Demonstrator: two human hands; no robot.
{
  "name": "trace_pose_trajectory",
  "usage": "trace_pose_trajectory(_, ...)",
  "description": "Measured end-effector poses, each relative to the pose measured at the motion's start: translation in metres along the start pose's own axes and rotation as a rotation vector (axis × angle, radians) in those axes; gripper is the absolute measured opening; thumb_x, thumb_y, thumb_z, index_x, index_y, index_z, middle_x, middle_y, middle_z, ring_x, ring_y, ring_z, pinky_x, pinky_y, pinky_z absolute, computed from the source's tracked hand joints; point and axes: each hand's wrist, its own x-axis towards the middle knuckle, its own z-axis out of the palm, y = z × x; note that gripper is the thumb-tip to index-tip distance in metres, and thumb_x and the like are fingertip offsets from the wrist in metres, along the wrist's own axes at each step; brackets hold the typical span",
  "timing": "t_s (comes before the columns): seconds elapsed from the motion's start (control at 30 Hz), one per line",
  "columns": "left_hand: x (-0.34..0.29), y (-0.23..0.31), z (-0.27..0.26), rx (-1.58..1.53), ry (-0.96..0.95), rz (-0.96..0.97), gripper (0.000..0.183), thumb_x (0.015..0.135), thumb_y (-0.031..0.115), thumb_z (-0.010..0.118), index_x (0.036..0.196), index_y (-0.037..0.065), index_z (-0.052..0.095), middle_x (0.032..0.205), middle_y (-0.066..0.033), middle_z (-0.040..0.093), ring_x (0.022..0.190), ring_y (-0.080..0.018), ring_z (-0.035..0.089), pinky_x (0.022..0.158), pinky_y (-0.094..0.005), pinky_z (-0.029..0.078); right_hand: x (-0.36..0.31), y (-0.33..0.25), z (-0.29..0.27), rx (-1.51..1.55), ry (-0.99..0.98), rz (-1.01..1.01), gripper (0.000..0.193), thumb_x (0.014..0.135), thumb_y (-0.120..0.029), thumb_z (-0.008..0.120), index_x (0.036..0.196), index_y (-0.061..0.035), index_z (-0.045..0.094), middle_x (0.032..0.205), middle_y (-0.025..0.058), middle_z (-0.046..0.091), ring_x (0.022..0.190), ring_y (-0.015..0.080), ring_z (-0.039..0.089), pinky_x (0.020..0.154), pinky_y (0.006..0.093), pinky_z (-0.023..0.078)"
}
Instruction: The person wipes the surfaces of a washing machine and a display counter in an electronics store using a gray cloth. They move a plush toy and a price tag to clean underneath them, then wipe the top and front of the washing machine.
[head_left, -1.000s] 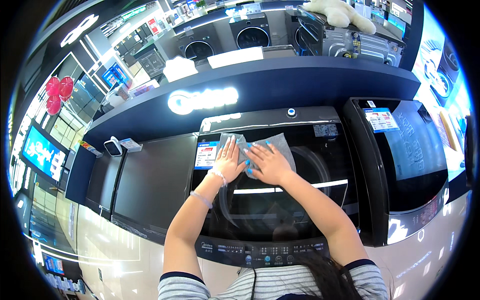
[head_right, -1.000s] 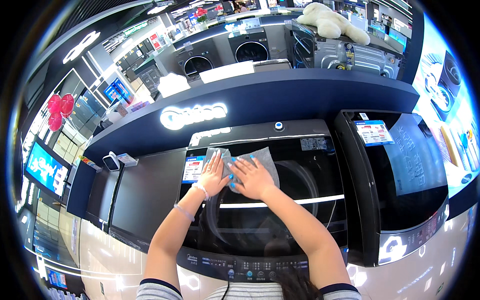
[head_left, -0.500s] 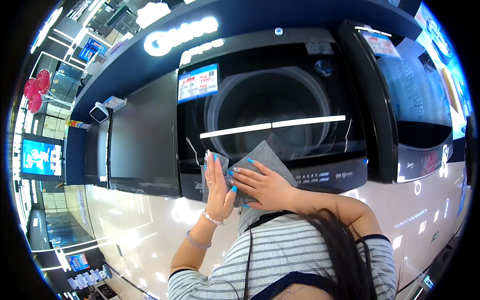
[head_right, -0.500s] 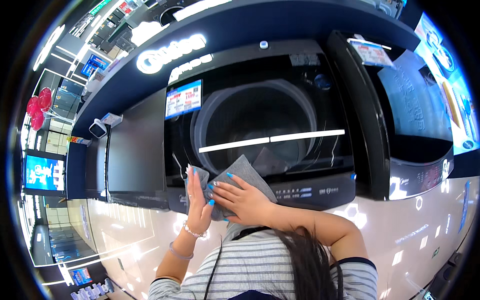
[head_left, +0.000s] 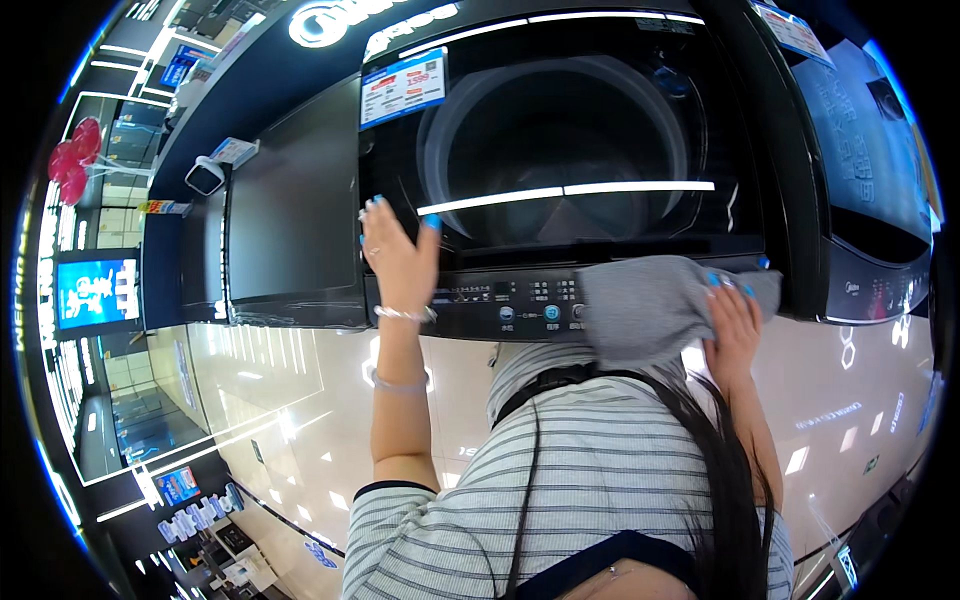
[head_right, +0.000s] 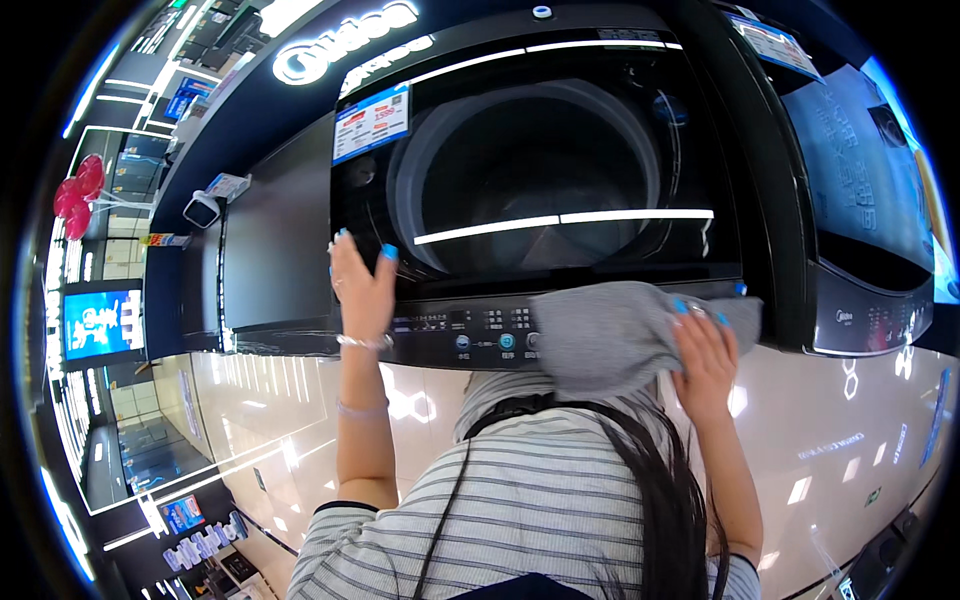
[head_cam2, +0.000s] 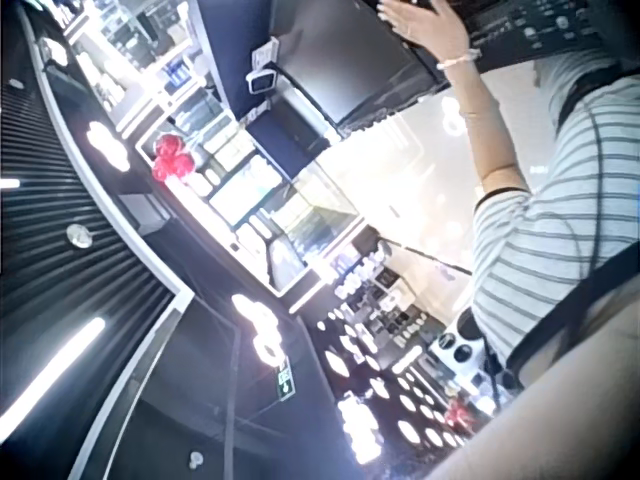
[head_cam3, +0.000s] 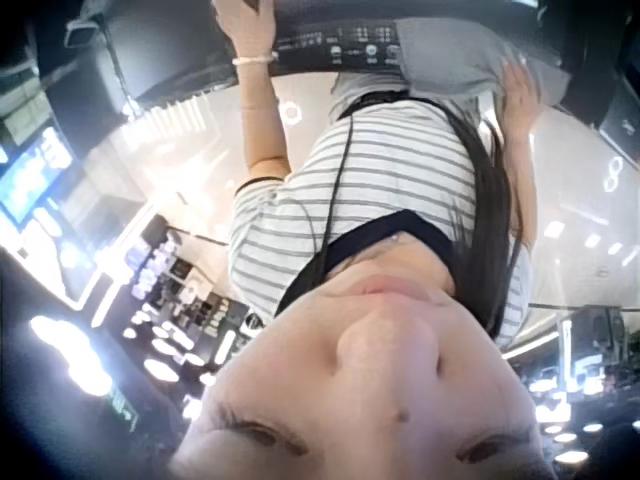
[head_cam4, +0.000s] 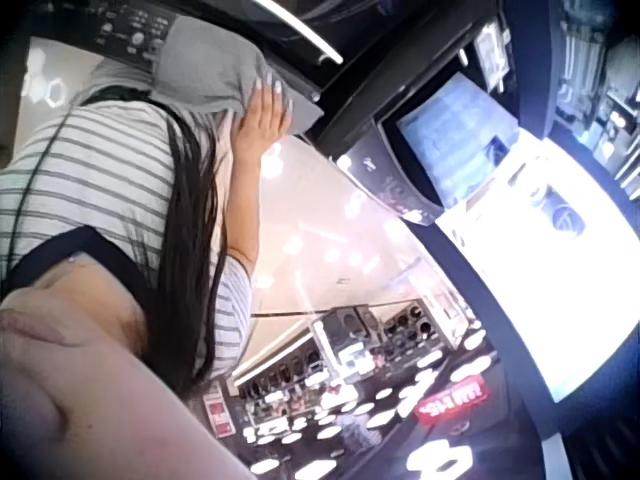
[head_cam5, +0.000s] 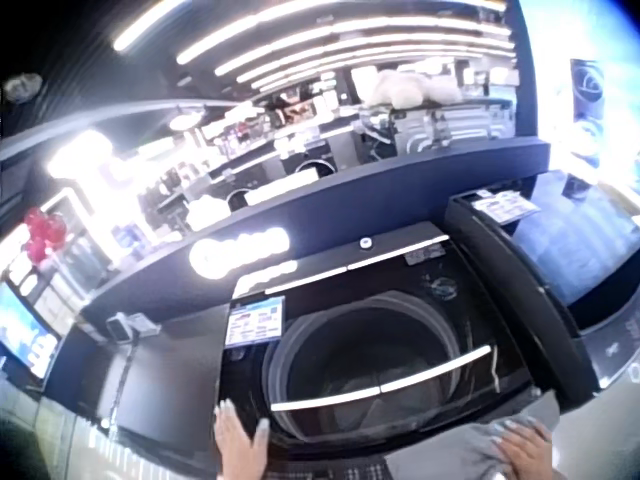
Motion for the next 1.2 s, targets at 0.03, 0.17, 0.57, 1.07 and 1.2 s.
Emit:
trace_pose_trajectory(0.03, 0.013, -0.020, -0.003, -0.105, -0.013, -0.105, 0.075, 0.096, 0.045, 0.051, 0.145, -0.007, 0.030, 0.152, -0.0276, 0.028, 0.143, -0.0416, 0.023, 0.115, -0.0457, 0.021, -0.016, 0.017, 0.013, -0.035, 0.106, -0.032, 0.059, 0.069, -0.005, 0.061, 0.128, -0.0069, 0.056, 0.132, 0.0099, 0.058, 0.128, 0.0296, 0.050, 0.113, 0.0507, 0.026)
trace_pose_trajectory(0.17, 0.031, -0.036, -0.013, -0.335, -0.045, -0.206, 0.073, 0.100, 0.050, 0.040, 0.142, -0.009, 0.034, 0.143, -0.0284, 0.042, 0.136, -0.0382, 0.039, 0.113, -0.0362, 0.028, -0.027, 0.024, 0.030, 0.033, 0.219, 0.069, 0.048, 0.080, -0.014, 0.048, 0.127, -0.0046, 0.055, 0.134, 0.0116, 0.055, 0.132, 0.0309, 0.044, 0.115, 0.0555, 0.016)
trace_pose_trajectory(0.57, 0.048, -0.040, -0.041, -0.918, -0.191, -0.631, 0.074, 0.098, 0.062, 0.029, 0.142, 0.003, 0.042, 0.140, -0.0243, 0.047, 0.132, -0.0314, 0.044, 0.111, -0.0401, 0.030, -0.014, -0.011, 0.018, 0.342, 0.289, 0.216, 0.042, 0.093, -0.023, 0.044, 0.127, 0.0004, 0.053, 0.129, 0.0178, 0.057, 0.129, 0.0362, 0.047, 0.117, 0.0531, 0.016)
trace_pose_trajectory(1.07, 0.067, -0.054, -0.087, -0.990, -0.343, -0.638, 0.070, 0.097, 0.059, 0.041, 0.139, 0.003, 0.044, 0.118, -0.0204, 0.062, 0.107, -0.0244, 0.059, 0.091, -0.0387, 0.045, 0.080, -0.089, -0.014, 1.329, -0.558, 0.339, 0.050, 0.086, -0.024, 0.063, 0.131, -0.0052, 0.052, 0.105, 0.0142, 0.064, 0.099, 0.0239, 0.063, 0.091, 0.0319, 0.046)
trace_pose_trajectory(1.2, 0.078, -0.051, -0.109, -0.969, -0.420, -0.599, 0.068, 0.096, 0.060, 0.042, 0.137, 0.005, 0.046, 0.119, -0.0200, 0.062, 0.107, -0.0238, 0.058, 0.092, -0.0390, 0.044, 0.103, -0.097, 0.000, 1.519, -0.528, 0.672, 0.051, 0.095, -0.029, 0.059, 0.133, 0.0027, 0.047, 0.126, 0.0156, 0.056, 0.114, 0.0175, 0.054, 0.101, 0.0295, 0.041)
